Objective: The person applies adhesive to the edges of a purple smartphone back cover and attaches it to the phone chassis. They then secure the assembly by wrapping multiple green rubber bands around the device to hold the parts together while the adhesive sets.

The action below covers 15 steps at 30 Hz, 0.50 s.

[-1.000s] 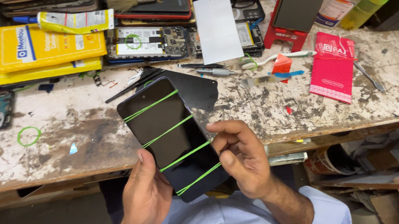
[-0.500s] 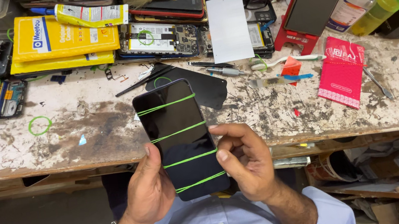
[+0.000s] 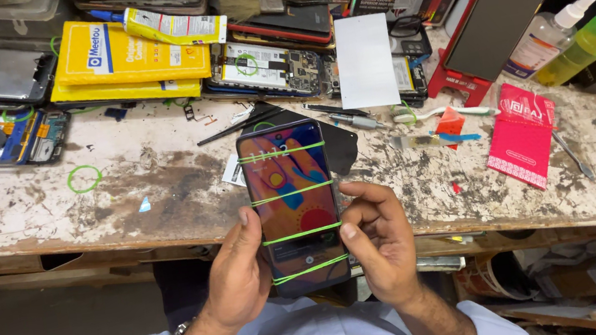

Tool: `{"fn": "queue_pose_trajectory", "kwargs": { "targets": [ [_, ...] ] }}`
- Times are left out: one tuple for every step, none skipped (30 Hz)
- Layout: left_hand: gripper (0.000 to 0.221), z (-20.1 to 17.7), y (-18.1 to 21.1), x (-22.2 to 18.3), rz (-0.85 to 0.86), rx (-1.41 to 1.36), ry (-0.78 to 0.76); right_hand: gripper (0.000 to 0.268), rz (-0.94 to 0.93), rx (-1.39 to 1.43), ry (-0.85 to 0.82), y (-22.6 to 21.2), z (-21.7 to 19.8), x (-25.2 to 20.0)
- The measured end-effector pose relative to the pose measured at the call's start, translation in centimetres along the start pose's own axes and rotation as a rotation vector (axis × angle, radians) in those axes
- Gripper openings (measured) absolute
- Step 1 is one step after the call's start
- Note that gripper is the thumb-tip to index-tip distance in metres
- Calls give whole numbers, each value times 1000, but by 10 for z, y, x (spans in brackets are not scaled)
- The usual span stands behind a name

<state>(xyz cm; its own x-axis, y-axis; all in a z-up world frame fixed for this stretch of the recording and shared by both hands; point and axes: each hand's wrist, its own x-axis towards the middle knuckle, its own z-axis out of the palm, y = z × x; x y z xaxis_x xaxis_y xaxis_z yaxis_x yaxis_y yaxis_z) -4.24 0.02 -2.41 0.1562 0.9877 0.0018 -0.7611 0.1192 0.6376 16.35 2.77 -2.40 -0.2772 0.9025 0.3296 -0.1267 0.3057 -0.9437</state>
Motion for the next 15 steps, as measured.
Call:
{"fn": "queue_pose_trajectory", "kwargs": {
  "targets": [
    [61,0,1,0,-4,7,-9,41,-13,-1,1,1,0,0],
    [61,1,1,1,-4,12,-3,39,-27,-2,1,2,0,0],
    [60,1,1,1,-4,18,3,38,-26,8,3,3,0,-1],
    [60,2,1,0,-5,23,9,37,-25,18,4,4,0,-2],
    [60,2,1,1,-11,23,7,36,-23,28,5,5,0,-2],
    [61,1,1,1,-17,23,6,36,-13,37,14,6,0,-3],
    [61,1,1,1,-24,23,5,36,-3,46,24,7,1,-4],
    [61,0,2,0,-24,27,-3,36,8,55,33,8,1,-4],
    [61,0,2,0,-24,32,-10,36,8,53,29,9,1,-4],
    [61,-1,3,0,-23,38,-18,36,9,52,25,9,1,-4],
    [61,0,3,1,-26,39,-5,36,9,51,21,10,1,-3],
    [61,0,4,1,-30,41,8,36,14,36,23,10,2,-3],
    [61,1,4,2,-34,43,21,36,19,22,26,9,2,-2],
    [60,1,5,2,-36,29,43,36,25,8,29,8,3,-1],
    [60,2,6,3,-37,14,65,36,-85,-65,9,7,3,1]
  ]
}}
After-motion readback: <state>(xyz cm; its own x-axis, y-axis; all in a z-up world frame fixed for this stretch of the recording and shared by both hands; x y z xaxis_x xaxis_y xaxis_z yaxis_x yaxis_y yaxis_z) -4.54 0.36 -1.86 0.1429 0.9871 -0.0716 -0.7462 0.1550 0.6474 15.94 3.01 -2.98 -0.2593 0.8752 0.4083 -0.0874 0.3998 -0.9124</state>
